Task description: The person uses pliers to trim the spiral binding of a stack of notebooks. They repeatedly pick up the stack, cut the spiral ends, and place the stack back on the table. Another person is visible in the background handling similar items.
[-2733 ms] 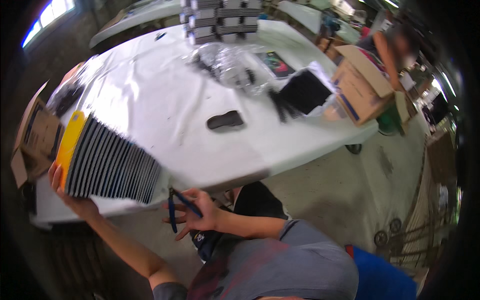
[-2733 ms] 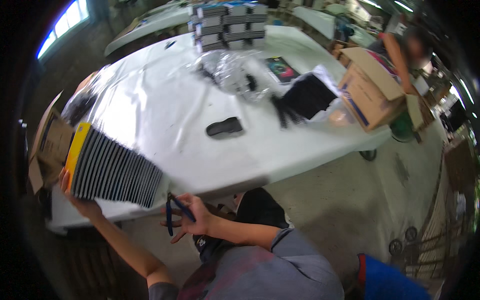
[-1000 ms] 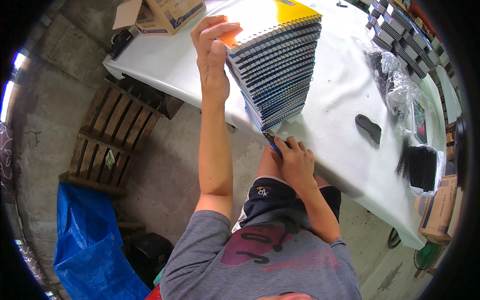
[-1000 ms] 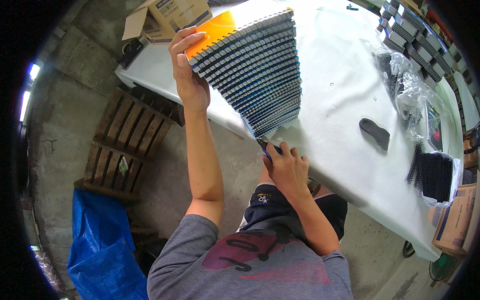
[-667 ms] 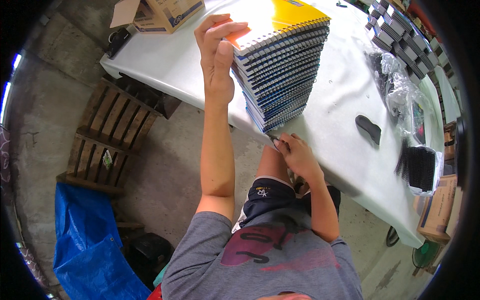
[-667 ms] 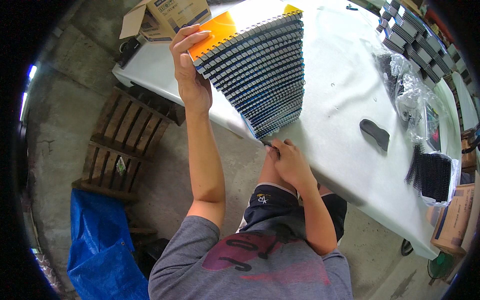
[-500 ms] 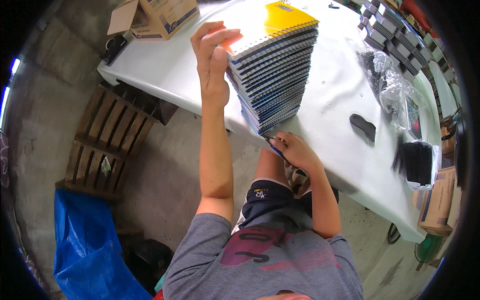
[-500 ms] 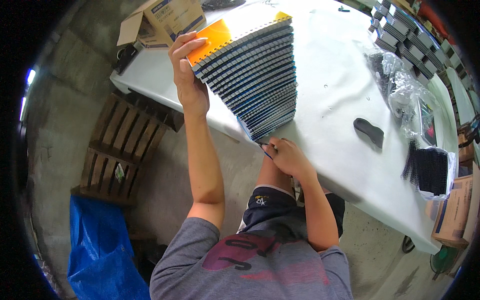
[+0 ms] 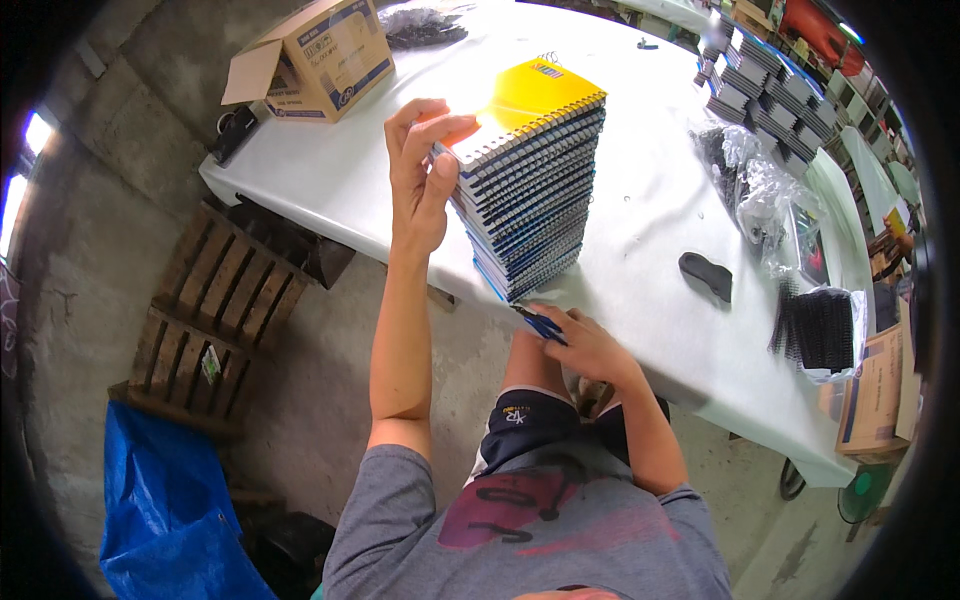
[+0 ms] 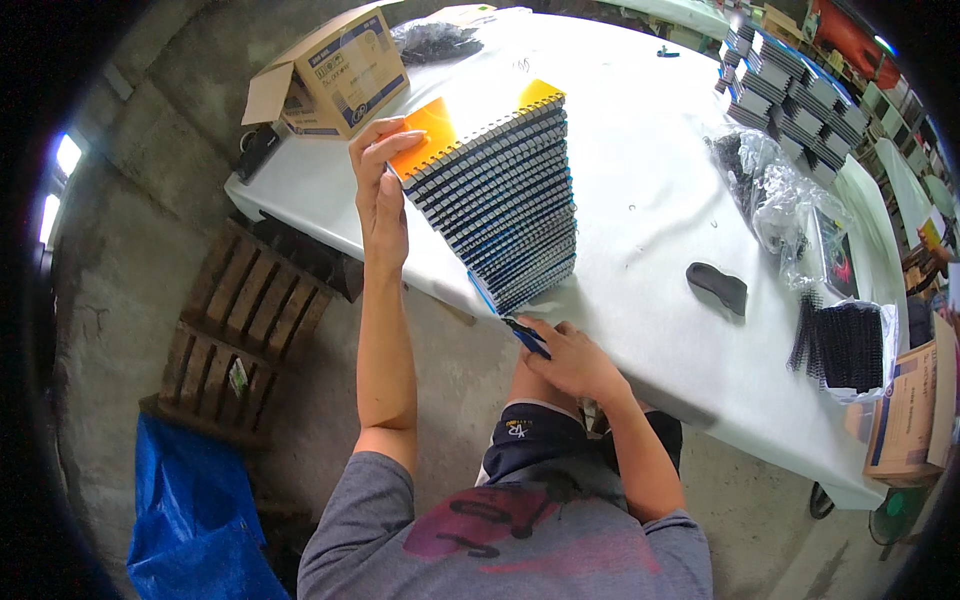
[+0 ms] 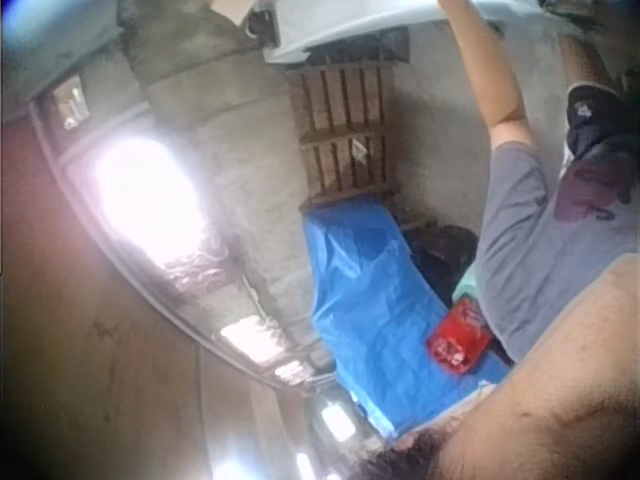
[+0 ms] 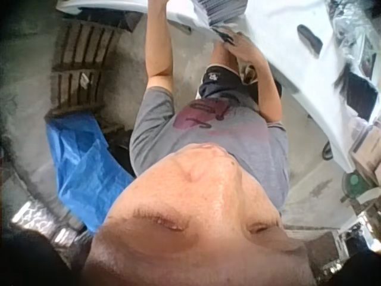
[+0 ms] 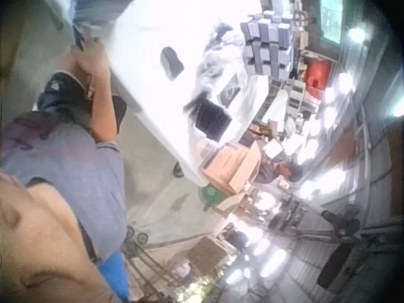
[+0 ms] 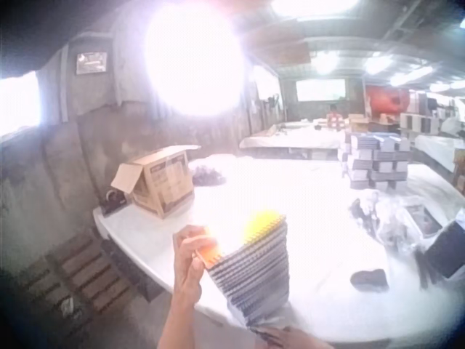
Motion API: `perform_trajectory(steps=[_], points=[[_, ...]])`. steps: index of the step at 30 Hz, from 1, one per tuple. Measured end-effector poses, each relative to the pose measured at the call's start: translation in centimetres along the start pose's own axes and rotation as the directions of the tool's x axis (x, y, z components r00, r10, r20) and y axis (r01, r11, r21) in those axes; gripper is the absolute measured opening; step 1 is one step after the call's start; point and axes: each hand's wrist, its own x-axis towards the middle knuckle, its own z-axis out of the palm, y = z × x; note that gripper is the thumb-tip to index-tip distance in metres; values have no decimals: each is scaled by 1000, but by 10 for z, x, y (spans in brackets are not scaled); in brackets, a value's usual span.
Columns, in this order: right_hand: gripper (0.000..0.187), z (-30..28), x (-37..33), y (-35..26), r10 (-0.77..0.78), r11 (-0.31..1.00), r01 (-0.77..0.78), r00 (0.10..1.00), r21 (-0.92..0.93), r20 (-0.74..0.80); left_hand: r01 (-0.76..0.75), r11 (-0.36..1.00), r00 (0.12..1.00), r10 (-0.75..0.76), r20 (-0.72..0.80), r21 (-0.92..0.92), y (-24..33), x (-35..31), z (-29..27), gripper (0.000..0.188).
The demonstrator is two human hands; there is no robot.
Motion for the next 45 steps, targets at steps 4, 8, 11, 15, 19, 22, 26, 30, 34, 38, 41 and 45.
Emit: perform_trajectory(steps=[4, 8, 11, 15, 19, 22, 26, 30, 34, 38, 41, 45], points=[[69, 8, -21, -22, 39, 902, -76, 995, -424, -95, 39, 999, 999, -39, 1, -31, 3, -1, 2, 43], [73, -16, -42, -13, 70, 944, -115, 986, -309, -154, -22, 997, 997, 17, 78, 67, -4, -4, -9, 59], [67, -49, -52, 26, 321, 879, -429, 854, -207, -409, 33, 938, 977, -103, -189, -344, 3, 3, 1, 73], [63, -68, -57, 81, 487, 712, -681, 653, -170, -580, 442, 684, 833, -553, -19, -580, -28, 3, -16, 76], [56, -53, -44, 50, 288, 783, -573, 680, -244, -674, 871, 127, 387, -774, 501, -475, -146, -73, -40, 77], [66, -14, -30, 49, 192, 814, 69, 905, 577, -379, 946, 44, 235, -777, 584, -322, -151, -107, -17, 59], [70, 39, 18, 24, 180, 18, 63, 982, 998, -65, 988, 25, 114, -786, 608, -153, -115, -94, 0, 56], [68, 26, 38, -12, 271, 4, 130, 954, 992, -126, 997, -23, 22, -823, 568, -73, -98, -82, 1, 49], [66, 18, 58, 9, 202, 102, 143, 966, 984, -162, 990, -34, 42, -855, 516, -136, -74, -86, -1, 55], [58, -10, 78, 16, 107, 154, 126, 984, 980, -143, 991, -1, 59, -890, 452, -131, -46, -101, 2, 84], [52, -26, 100, 49, 154, 390, -30, 988, 920, -33, 967, -56, 39, -931, 362, -247, -32, -122, 22, 86], [46, -37, 125, 69, -190, 382, 187, 974, 905, -121, 889, 78, 153, -979, 134, -450, 10, -132, 64, 83]])
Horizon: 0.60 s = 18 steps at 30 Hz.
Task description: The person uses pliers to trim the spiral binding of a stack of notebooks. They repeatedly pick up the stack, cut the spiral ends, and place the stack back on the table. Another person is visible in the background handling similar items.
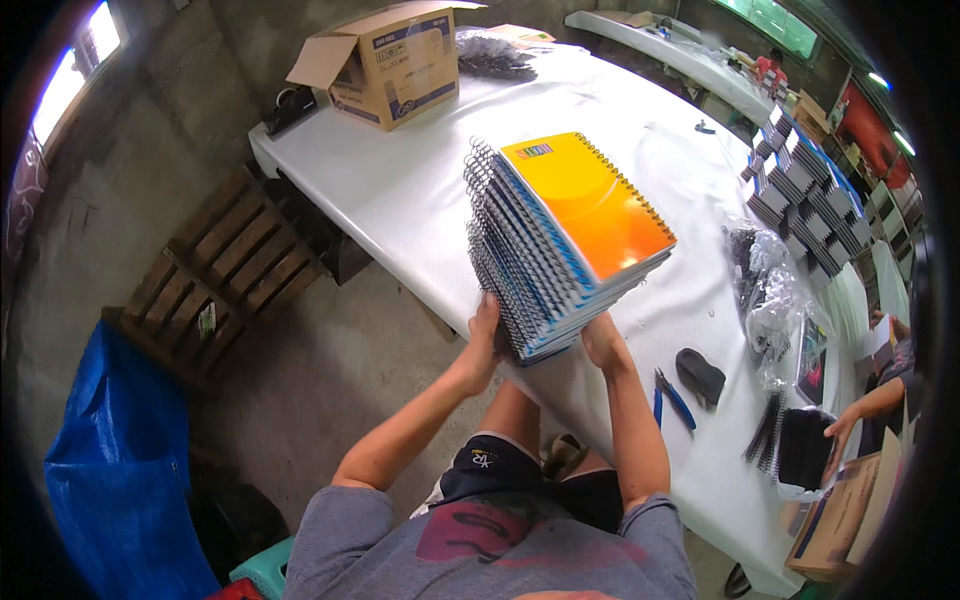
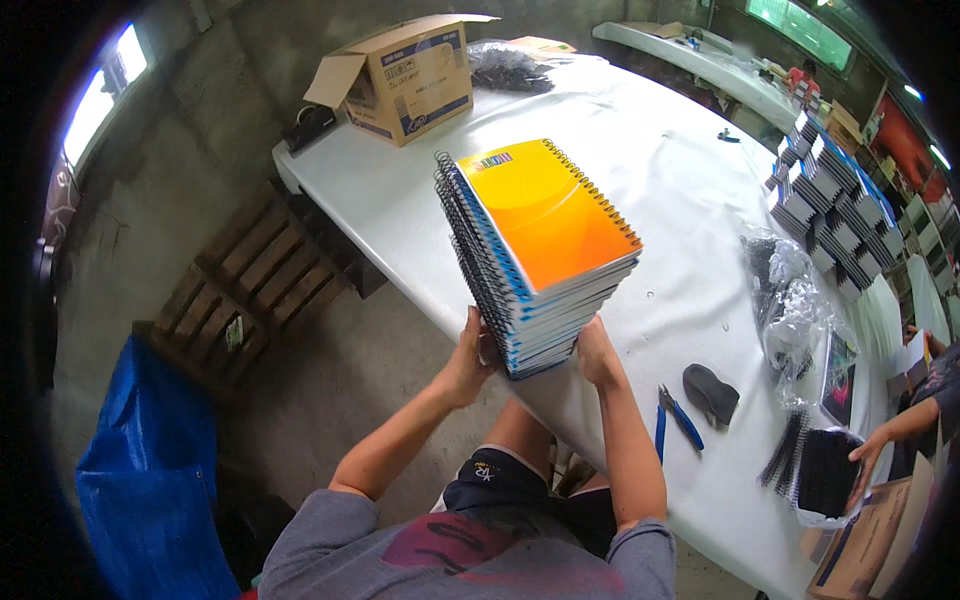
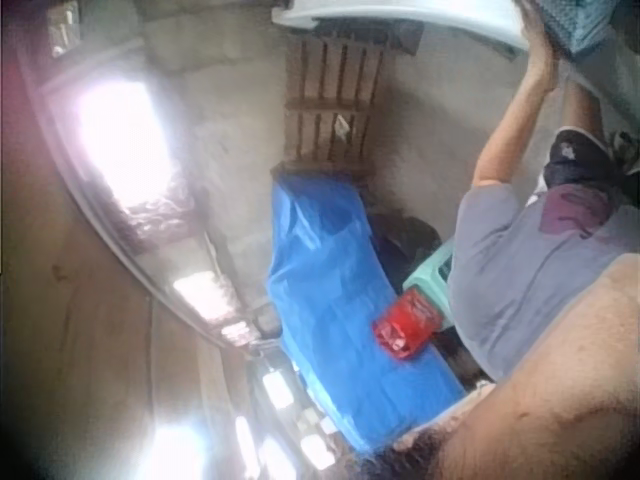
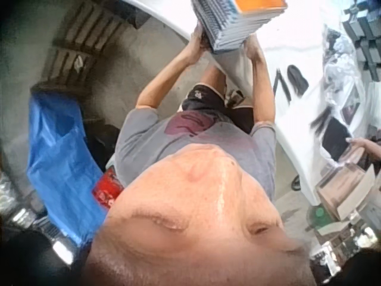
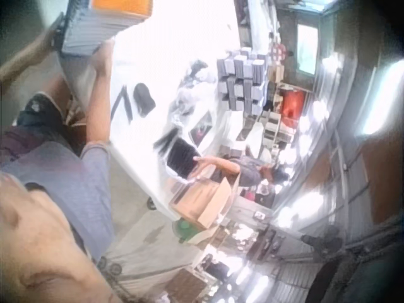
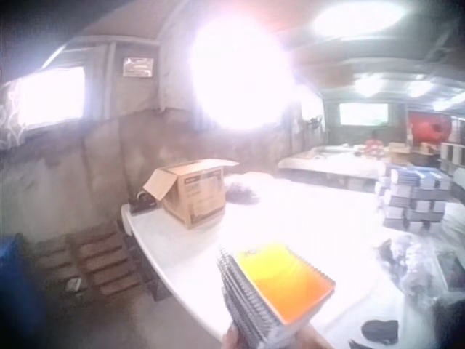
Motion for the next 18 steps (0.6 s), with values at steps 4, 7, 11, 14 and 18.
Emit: perform_trajectory(steps=[4, 7, 11, 14, 18], points=[[50, 17, 5, -29, 160, 977, -164, 986, -134, -35, -109, 989, 989, 97, -116, -103, -42, 6, -7, 82], [47, 10, 2, -33, 130, 934, -115, 991, -338, 23, -205, 967, 967, 176, -182, -153, -50, -1, 5, 77], [50, -21, -10, -23, 66, 896, -41, 997, -441, 42, -364, 930, 882, 362, -301, 53, -31, -2, -11, 81], [67, -13, -46, -20, 74, 916, -142, 979, -375, -190, -524, 617, 754, 656, -17, 587, -4, 24, -73, 89], [123, 65, -86, 8, -233, 382, -28, 964, -924, -126, -555, 326, 826, 325, 461, 765, 44, 64, -100, 80]])
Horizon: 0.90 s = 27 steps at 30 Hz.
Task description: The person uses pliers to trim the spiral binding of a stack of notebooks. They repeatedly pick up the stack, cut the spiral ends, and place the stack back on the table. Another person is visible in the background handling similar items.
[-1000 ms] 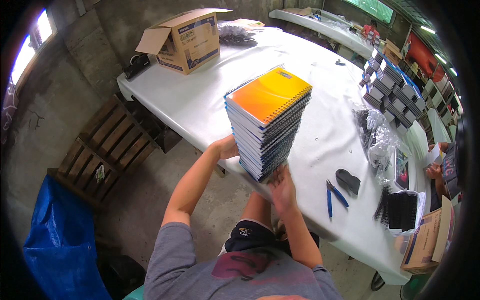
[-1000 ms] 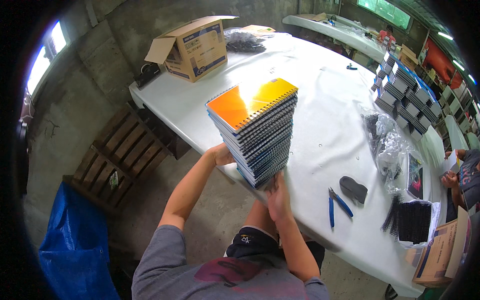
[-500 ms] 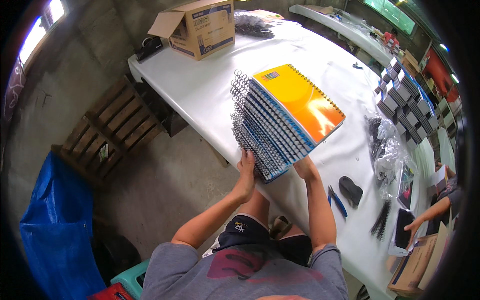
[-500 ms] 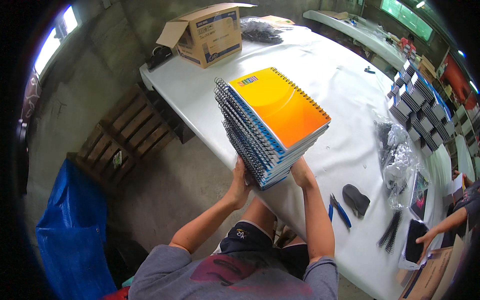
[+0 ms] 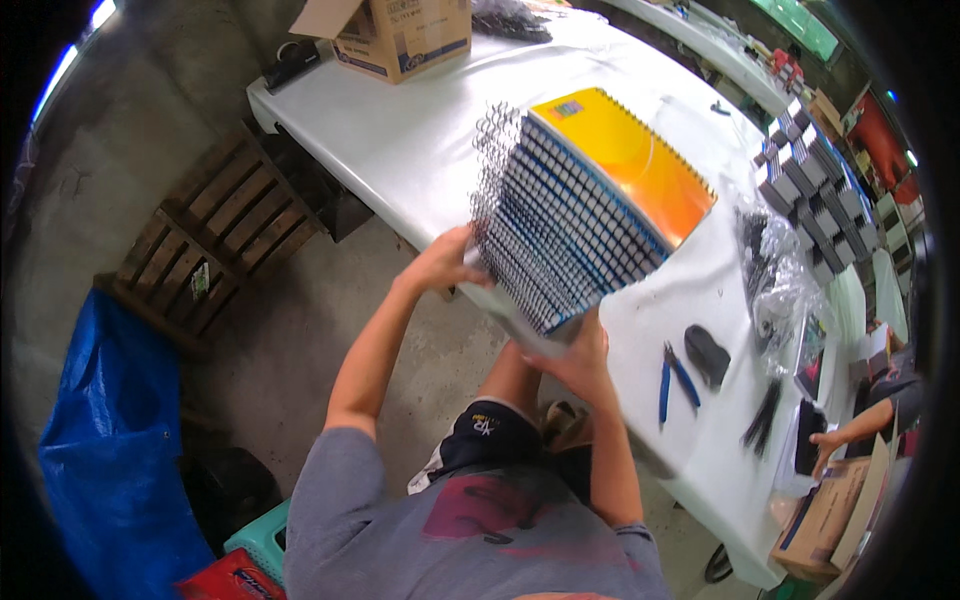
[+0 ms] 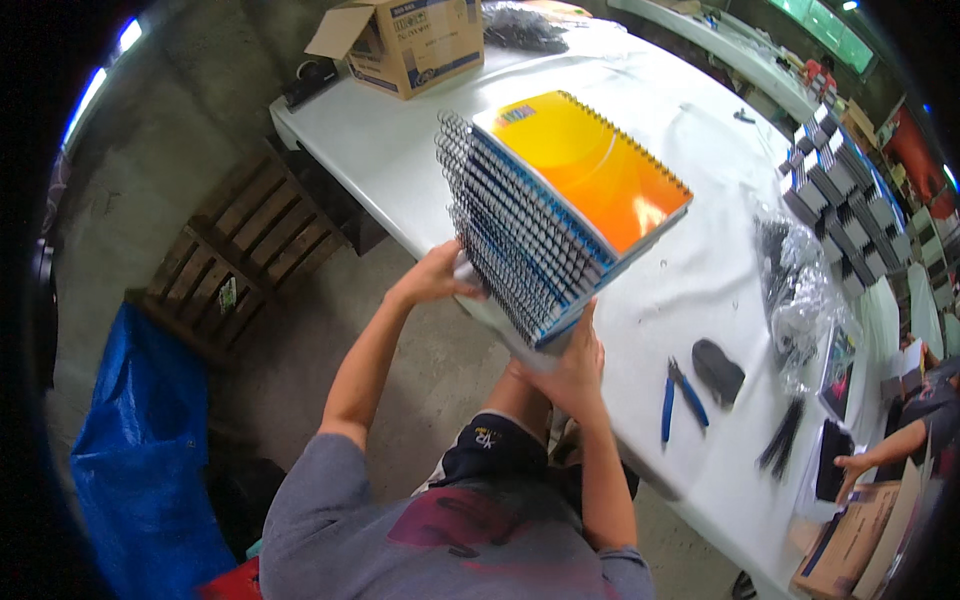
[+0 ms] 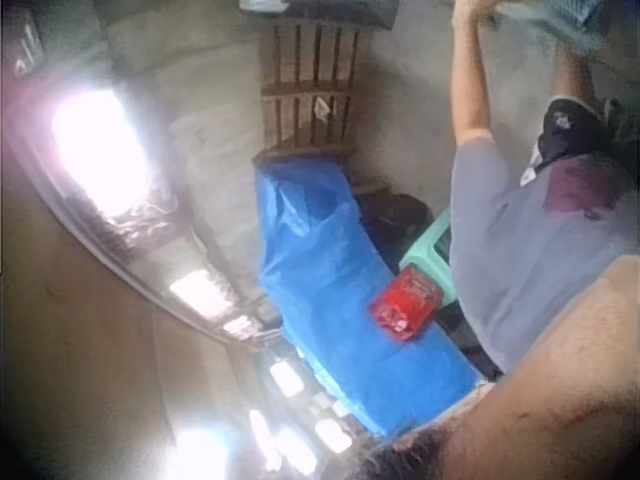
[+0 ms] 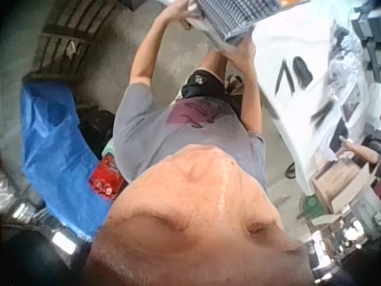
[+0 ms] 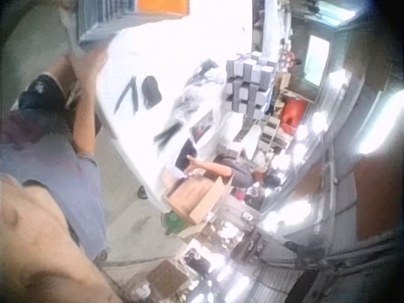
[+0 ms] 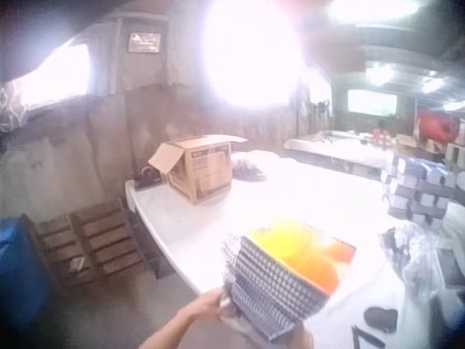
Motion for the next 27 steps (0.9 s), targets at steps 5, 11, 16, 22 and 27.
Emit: perform_trajectory(steps=[5, 11, 16, 22, 27], points=[[128, 31, 11, -5, 62, 998, -65, 957, 1, -282, 132, 987, 989, -125, 84, -96, -5, 12, 1, 51], [112, -6, 36, 33, -68, 992, 71, 997, 108, -31, 154, 980, 987, -159, -30, -123, 10, -28, 17, 39], [77, -39, 68, 48, -65, 994, 25, 918, 106, 392, 172, 957, 921, -240, -308, -232, 35, -74, 65, 29], [64, -54, 80, 40, -148, 984, 73, 842, 161, 519, 311, 902, 818, -414, -399, -299, 68, -93, 88, 25], [65, -59, 81, 44, -54, 986, -53, 788, 155, 613, 236, 944, 914, -297, -276, -233, 61, -96, 79, 40]])
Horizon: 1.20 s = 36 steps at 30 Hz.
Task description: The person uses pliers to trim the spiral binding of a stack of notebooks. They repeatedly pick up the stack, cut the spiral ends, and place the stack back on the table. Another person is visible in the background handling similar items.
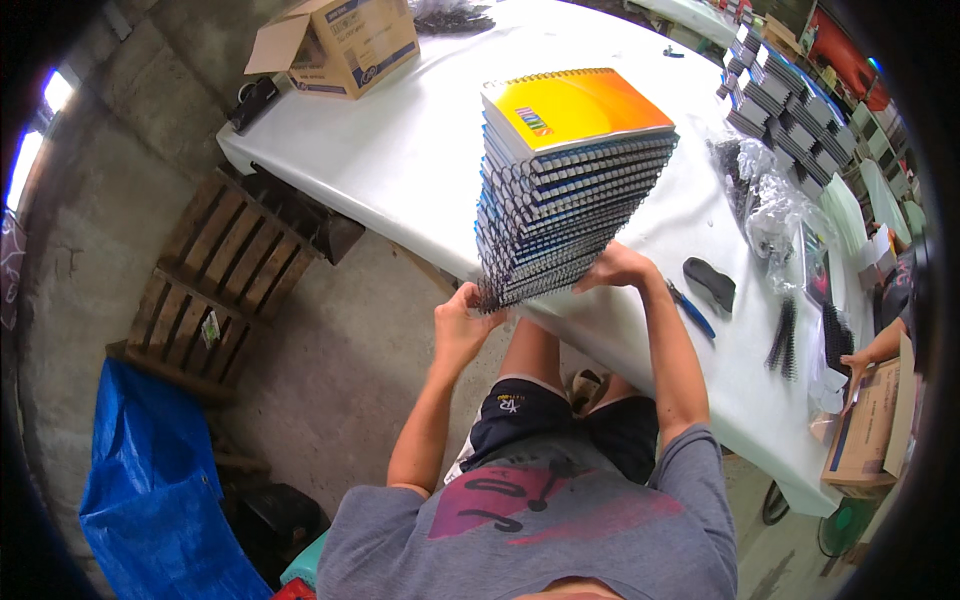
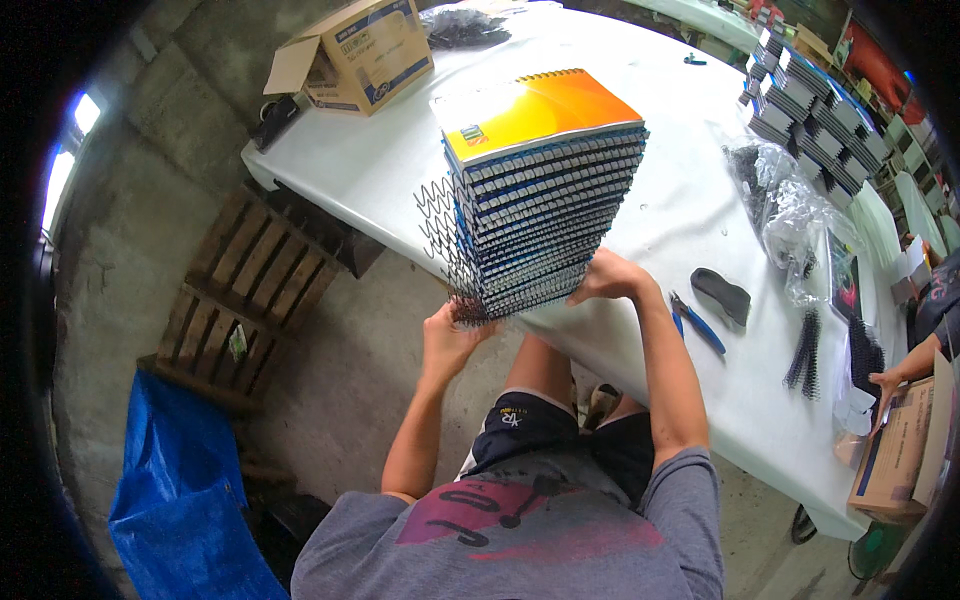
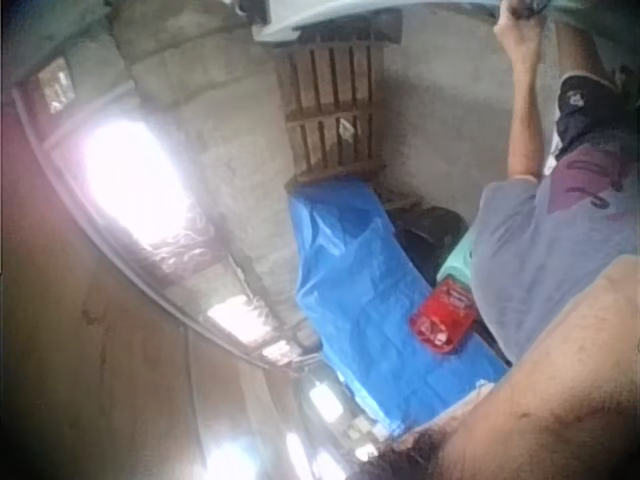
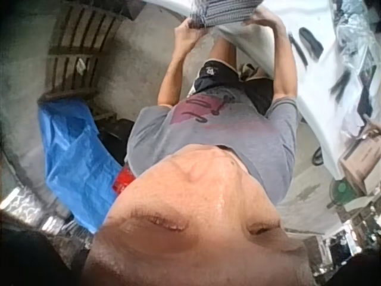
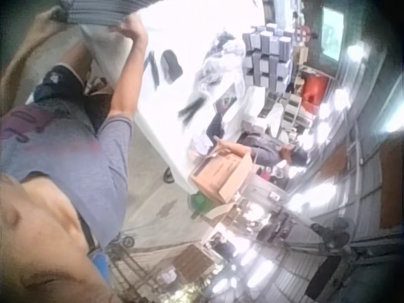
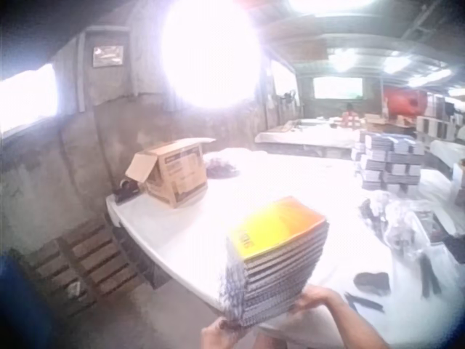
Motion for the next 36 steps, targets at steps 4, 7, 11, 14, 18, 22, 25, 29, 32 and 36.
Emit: perform_trajectory(steps=[4, 7, 11, 14, 18, 22, 25, 29, 32, 36], points=[[72, -9, -19, 3, -203, 819, 346, 921, 458, -334, -249, 935, 956, 279, 90, -254, -3, 18, -64, 67], [69, -20, -10, -22, -199, 380, 758, 626, 530, -754, -418, 840, 873, 268, -407, -344, 30, 63, -58, 80], [83, -29, 2, -100, -223, 252, 855, 507, 453, -833, -609, 724, 764, 426, -484, -324, 97, 104, -35, 95], [91, -29, 10, -99, -338, 358, 853, 498, 381, -798, -607, 662, 793, 461, -399, -440, 125, 121, -11, 107], [93, -26, 10, -82, -378, 446, 799, 577, 403, -724, -601, 677, 797, 468, -381, -425, 122, 117, -7, 92], [95, -28, 11, -75, -391, 487, 758, 633, 434, -668, -475, 542, 880, 289, -376, -693, 112, 122, -7, 81], [97, -30, 9, -75, -390, 464, 774, 615, 431, -685, -645, 619, 761, 461, -456, -449, 106, 127, -5, 83], [100, -12, 17, -60, -270, 554, 663, 715, 503, -645, -614, 437, 775, 494, -395, -658, 115, 125, -10, 90], [96, -19, 16, -57, -426, 502, 704, 707, 502, -565, -646, 506, 760, 496, -420, -572, 110, 124, -11, 91], [89, -21, 15, -65, -327, 412, 842, 493, 348, -806, -534, 299, 825, 391, -409, -791, 103, 119, -25, 93]])
